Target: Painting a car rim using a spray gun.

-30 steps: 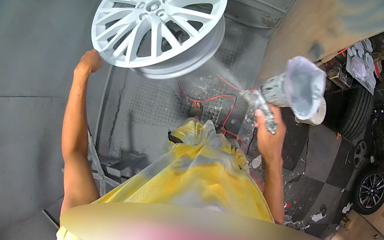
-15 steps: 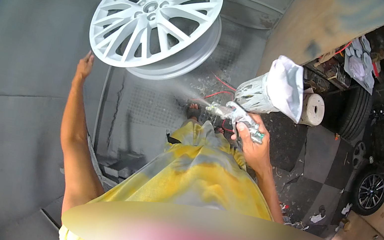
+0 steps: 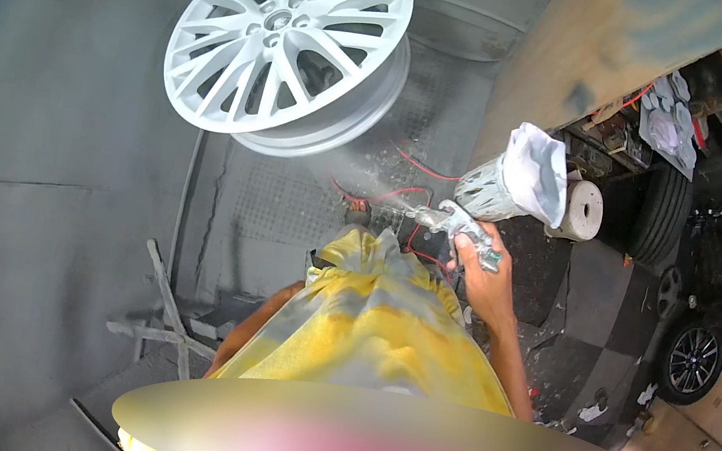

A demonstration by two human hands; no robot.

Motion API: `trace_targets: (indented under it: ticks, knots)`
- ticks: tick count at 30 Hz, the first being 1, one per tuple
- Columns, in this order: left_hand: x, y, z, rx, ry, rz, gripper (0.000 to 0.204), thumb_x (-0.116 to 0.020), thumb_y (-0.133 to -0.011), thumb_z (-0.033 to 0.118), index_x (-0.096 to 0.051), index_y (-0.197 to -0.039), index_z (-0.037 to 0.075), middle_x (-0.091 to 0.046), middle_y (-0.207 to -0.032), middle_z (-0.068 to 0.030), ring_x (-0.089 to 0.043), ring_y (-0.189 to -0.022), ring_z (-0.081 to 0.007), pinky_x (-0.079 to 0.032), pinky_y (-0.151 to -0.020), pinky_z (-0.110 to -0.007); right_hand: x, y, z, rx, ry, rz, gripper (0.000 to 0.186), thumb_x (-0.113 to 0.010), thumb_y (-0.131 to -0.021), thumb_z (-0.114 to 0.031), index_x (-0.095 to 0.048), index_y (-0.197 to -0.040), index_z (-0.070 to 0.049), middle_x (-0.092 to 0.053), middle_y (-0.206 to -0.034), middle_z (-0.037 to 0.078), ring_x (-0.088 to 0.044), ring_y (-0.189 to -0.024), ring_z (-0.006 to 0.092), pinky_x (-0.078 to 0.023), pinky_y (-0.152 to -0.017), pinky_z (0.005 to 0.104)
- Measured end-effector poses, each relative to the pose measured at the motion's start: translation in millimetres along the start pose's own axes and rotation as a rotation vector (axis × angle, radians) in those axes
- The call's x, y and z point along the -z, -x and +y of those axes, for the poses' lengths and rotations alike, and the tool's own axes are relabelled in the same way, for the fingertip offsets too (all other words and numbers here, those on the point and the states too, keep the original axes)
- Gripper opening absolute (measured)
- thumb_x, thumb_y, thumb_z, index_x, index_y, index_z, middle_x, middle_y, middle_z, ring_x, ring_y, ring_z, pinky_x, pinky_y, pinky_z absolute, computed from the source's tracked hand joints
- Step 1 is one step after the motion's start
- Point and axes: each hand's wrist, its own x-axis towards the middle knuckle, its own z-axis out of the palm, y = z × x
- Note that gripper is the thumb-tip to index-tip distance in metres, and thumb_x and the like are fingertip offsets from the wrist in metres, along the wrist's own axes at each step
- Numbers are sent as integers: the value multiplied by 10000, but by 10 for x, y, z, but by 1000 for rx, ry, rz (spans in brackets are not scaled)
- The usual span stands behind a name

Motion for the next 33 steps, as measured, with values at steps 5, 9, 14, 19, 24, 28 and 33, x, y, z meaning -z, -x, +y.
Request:
trace_targets:
  ticks: [5, 9, 14, 19, 24, 28, 33]
  knots:
    - [115, 7, 168, 268, -84, 31, 435, -601, -938, 372, -687, -1250, 81, -730, -1136, -150, -696, -1019, -309, -571, -715, -503, 112, -259, -34, 41, 74, 69, 247, -630, -1007, -206, -629, -1170, -21, -637, -873, 10, -576, -698, 75, -491, -653, 257]
    - [1587, 666, 1443, 358, 925, 380, 361, -545, -1000, 283, -678, -1247, 57, -747, -1069, -130, -721, -913, -275, -590, -766, -446, 461, -601, -207, 176, 260, 304, 265, -631, -1017, -285, -654, -1145, -54, -627, -809, -11, -564, -684, 73, -453, -604, 259]
    - [2079, 1135, 1906, 463, 859, 642, 388, -436, -996, 141, -609, -1311, -4, -716, -1161, -169, -712, -993, -299, -582, -868, -446, 673, -1040, -481, 260, 305, 324, 309, -615, -1030, -310, -647, -1183, -44, -617, -836, 14, -568, -696, 83, -455, -644, 251]
    - [1862, 1226, 1514, 452, 945, 569, 337, -469, -1028, 214, -672, -1214, 21, -729, -1089, -139, -709, -912, -246, -591, -750, -409, 562, -1101, -603, 222, 368, 393, 371, -623, -1023, -375, -640, -1186, -41, -643, -916, 7, -623, -717, 94, -455, -622, 229]
    - [2388, 1516, 1242, 382, 744, 947, 293, -561, -997, 225, -724, -895, 4, -711, -764, -73, -663, -678, -161, -552, -630, -352, 450, -1053, -598, 89, 341, 233, 347, -617, -1030, -346, -639, -1171, -30, -636, -908, 16, -599, -716, 93, -482, -620, 248]
    - [3644, 1955, 1067, 305, 475, 1590, 356, -551, -1042, 268, -707, -900, -19, -633, -718, -16, -552, -690, -95, -461, -633, -294, 324, -1303, -756, 27, 443, 306, 317, -607, -1042, -310, -633, -1165, -19, -601, -883, 15, -556, -718, 92, -515, -627, 264]
    - [5349, 2311, 2456, 138, 302, 1771, 333, -540, -1050, 269, -711, -1066, -17, -725, -955, -104, -659, -855, -166, -521, -796, -326, 130, -1731, -1149, 167, 311, 350, 387, -581, -1045, -385, -608, -1167, -20, -667, -903, 81, -681, -776, 139, -532, -536, 257]
